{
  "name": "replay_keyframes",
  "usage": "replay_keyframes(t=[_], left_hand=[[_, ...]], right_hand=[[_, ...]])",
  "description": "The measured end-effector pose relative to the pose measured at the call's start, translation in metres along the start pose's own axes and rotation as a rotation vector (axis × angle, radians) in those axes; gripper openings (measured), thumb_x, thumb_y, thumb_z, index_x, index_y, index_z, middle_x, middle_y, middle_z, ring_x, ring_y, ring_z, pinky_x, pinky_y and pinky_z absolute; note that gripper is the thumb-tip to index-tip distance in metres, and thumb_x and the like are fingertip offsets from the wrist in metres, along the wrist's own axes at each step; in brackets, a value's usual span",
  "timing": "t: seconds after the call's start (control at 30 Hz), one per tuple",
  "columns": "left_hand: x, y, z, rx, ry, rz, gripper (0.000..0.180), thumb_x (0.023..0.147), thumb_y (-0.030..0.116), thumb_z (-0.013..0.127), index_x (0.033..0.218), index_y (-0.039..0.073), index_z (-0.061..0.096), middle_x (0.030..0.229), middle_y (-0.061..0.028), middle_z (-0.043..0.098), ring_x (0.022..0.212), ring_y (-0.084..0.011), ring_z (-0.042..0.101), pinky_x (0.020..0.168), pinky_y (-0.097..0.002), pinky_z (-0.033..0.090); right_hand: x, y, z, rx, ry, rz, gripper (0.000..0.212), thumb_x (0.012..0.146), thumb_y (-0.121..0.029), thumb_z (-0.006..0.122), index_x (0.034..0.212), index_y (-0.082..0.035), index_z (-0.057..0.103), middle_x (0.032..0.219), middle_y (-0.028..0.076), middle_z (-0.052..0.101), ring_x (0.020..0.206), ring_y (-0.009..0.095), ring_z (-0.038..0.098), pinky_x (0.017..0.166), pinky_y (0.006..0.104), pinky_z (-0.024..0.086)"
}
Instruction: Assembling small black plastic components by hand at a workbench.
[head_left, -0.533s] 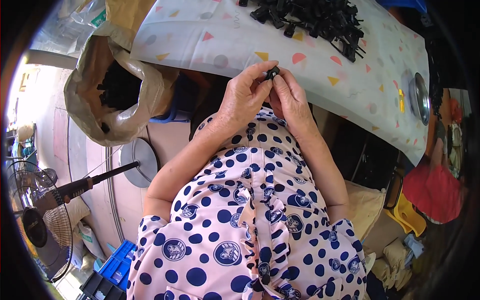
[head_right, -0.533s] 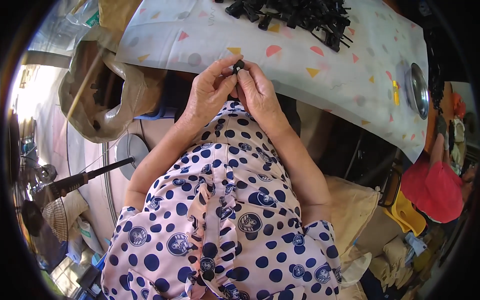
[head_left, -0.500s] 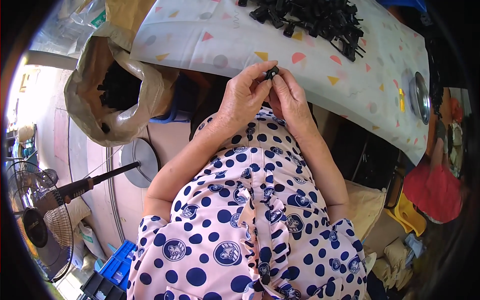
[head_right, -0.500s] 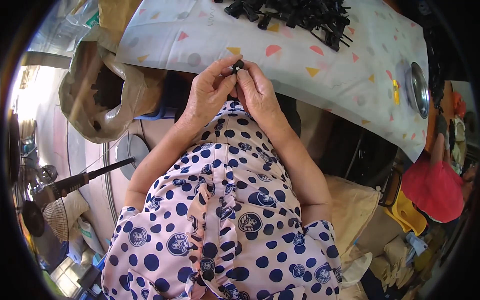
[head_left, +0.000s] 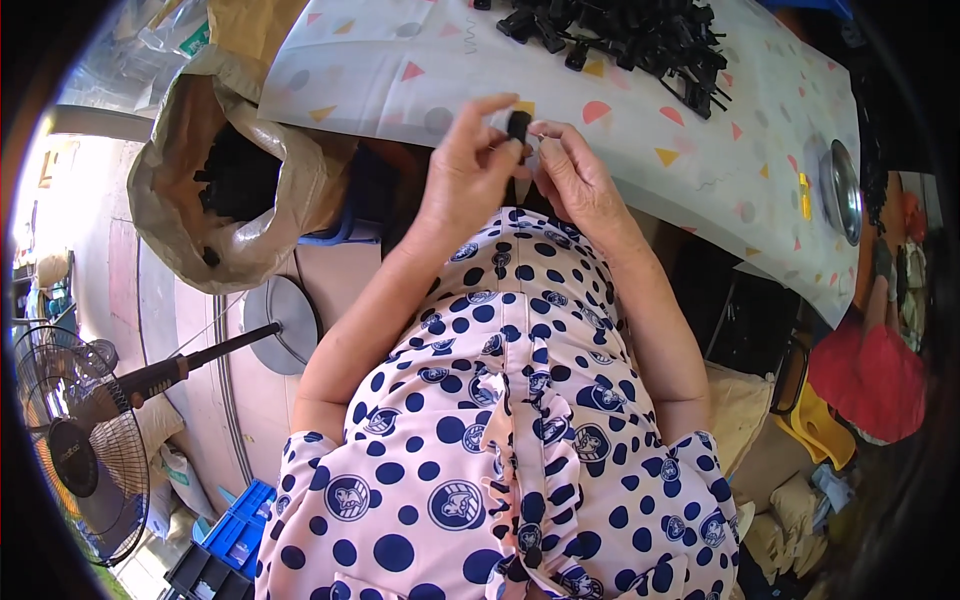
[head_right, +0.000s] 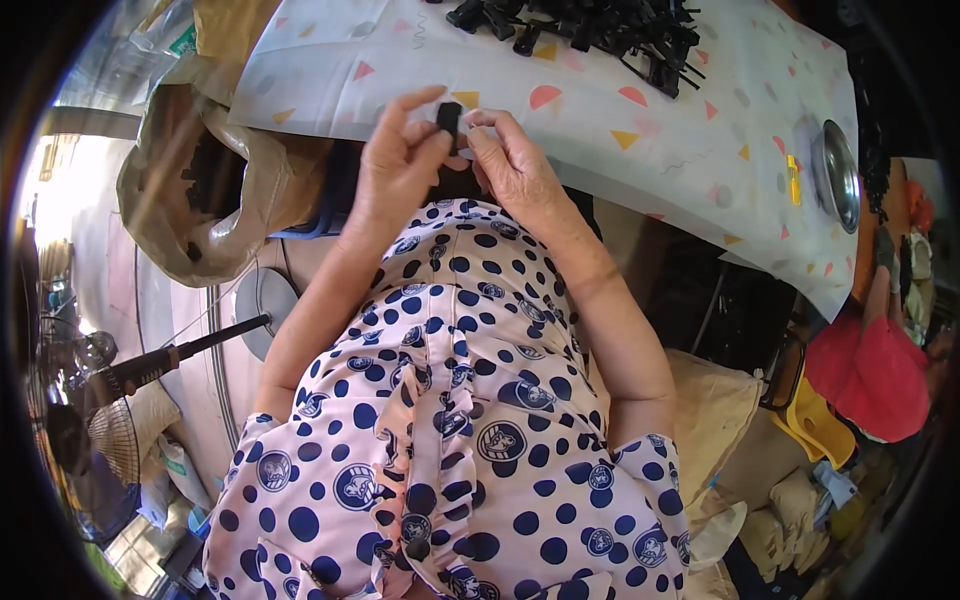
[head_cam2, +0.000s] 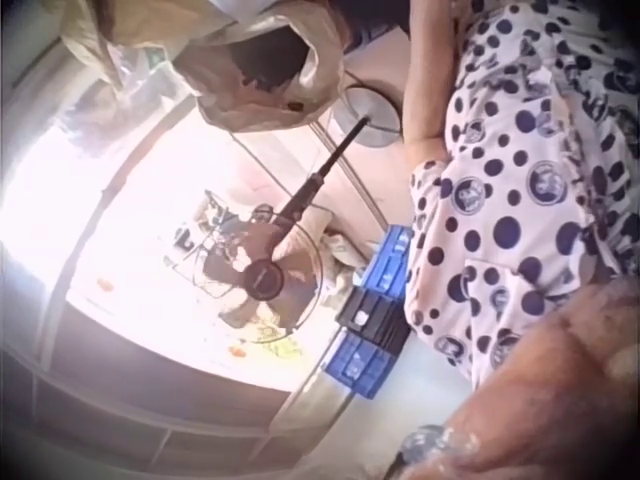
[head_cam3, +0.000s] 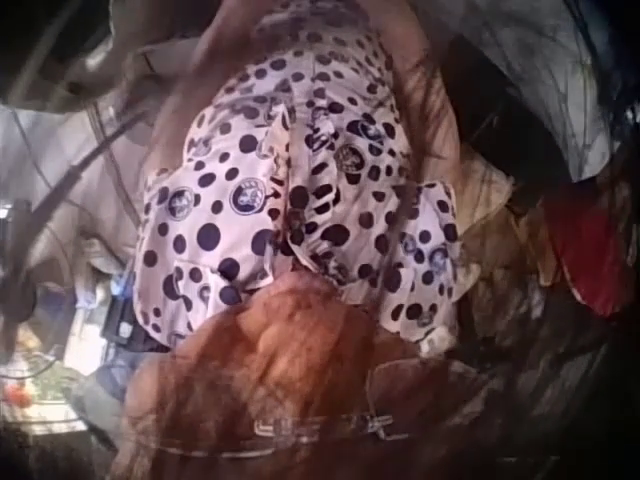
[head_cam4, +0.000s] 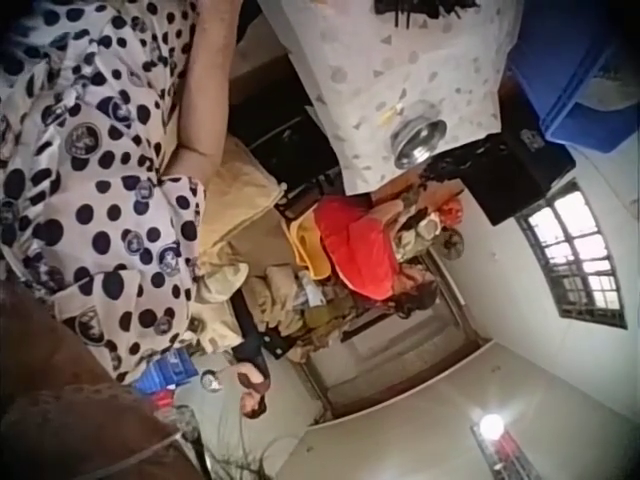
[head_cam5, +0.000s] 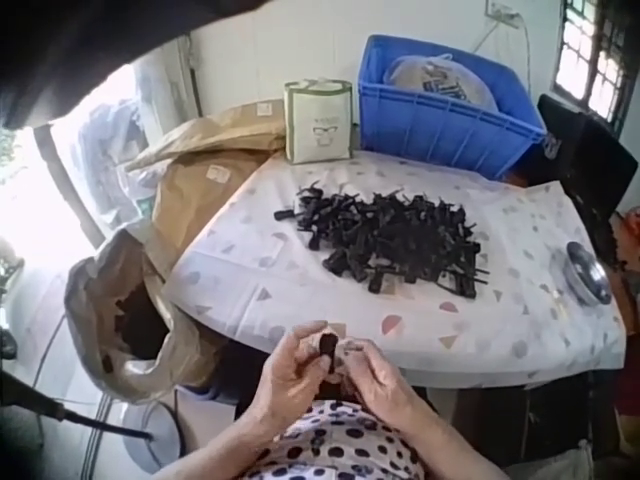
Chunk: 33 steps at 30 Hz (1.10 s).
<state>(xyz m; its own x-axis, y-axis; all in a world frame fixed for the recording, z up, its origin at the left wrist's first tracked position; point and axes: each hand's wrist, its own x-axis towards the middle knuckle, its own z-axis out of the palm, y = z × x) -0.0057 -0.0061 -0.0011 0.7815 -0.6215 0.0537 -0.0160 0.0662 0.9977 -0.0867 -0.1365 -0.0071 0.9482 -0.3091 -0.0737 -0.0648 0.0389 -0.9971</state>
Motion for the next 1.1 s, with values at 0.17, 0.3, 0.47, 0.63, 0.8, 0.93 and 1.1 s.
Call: replay_keyframes(t=[0.17,0.3,0.47,0.63,0.8,0.93,1.1], left_hand=[[-0.001,0.011,-0.021,-0.372,-0.1,-0.16,0.038,0.096,0.009,0.049,0.134,0.006,0.041,0.099,-0.0126,0.067,0.082,-0.0129,0.065,0.068,-0.0204,0.05],[-0.001,0.005,-0.02,-0.51,-0.085,-0.229,0.035,0.095,0.002,0.047,0.13,0.003,0.048,0.096,-0.0087,0.061,0.079,-0.0138,0.064,0.069,-0.0207,0.051],[-0.004,0.008,-0.012,-0.533,-0.23,-0.284,0.036,0.095,0.002,0.048,0.131,0.003,0.049,0.097,-0.0074,0.06,0.078,-0.0132,0.063,0.07,-0.0211,0.052],[-0.004,0.004,-0.005,-0.418,-0.266,-0.262,0.037,0.093,0.0,0.049,0.13,0.003,0.05,0.094,-0.0068,0.061,0.074,-0.0117,0.063,0.065,-0.0199,0.051],[-0.005,0.004,-0.001,0.125,-0.324,-0.151,0.042,0.089,-0.003,0.051,0.13,0.004,0.047,0.091,-0.0056,0.061,0.072,-0.01,0.062,0.063,-0.0201,0.05],[-0.007,0.0,0.0,0.109,-0.273,-0.101,0.044,0.088,-0.006,0.05,0.13,0.004,0.044,0.089,-0.0039,0.06,0.073,-0.0078,0.06,0.063,-0.0201,0.049],[-0.004,-0.004,-0.007,0.137,-0.236,-0.084,0.036,0.087,-0.007,0.049,0.122,0.004,0.046,0.086,-0.0049,0.059,0.072,-0.0086,0.061,0.063,-0.021,0.05]], right_hand=[[-0.001,0.003,-0.004,0.053,-0.033,0.0,0.024,0.098,-0.024,0.05,0.113,-0.006,0.054,0.071,-0.002,0.055,0.047,0.002,0.038,0.042,0.0153,0.028],[-0.001,-0.002,-0.013,0.213,-0.086,-0.048,0.02,0.096,-0.021,0.054,0.11,-0.006,0.055,0.076,0.0,0.059,0.048,0.002,0.042,0.042,0.0144,0.032],[0.006,-0.003,-0.017,0.336,-0.117,0.036,0.02,0.094,-0.022,0.058,0.106,-0.006,0.057,0.069,-0.003,0.054,0.045,0.002,0.038,0.04,0.0153,0.027],[0.005,0.004,-0.022,0.44,-0.204,0.175,0.018,0.092,-0.022,0.061,0.101,-0.007,0.059,0.066,-0.006,0.049,0.044,0.002,0.035,0.039,0.0161,0.022],[0.003,0.014,-0.021,0.239,-0.155,0.131,0.016,0.093,-0.022,0.06,0.097,-0.007,0.06,0.071,-0.008,0.051,0.054,0.0,0.039,0.045,0.0158,0.027],[-0.004,0.016,-0.009,0.23,-0.075,0.06,0.018,0.096,-0.022,0.055,0.096,-0.005,0.059,0.074,-0.007,0.051,0.06,0.001,0.04,0.051,0.016,0.031],[-0.012,-0.001,-0.001,-0.066,-0.129,0.045,0.024,0.1,-0.024,0.045,0.099,-0.003,0.056,0.076,-0.003,0.049,0.064,0.003,0.04,0.055,0.0161,0.033]])
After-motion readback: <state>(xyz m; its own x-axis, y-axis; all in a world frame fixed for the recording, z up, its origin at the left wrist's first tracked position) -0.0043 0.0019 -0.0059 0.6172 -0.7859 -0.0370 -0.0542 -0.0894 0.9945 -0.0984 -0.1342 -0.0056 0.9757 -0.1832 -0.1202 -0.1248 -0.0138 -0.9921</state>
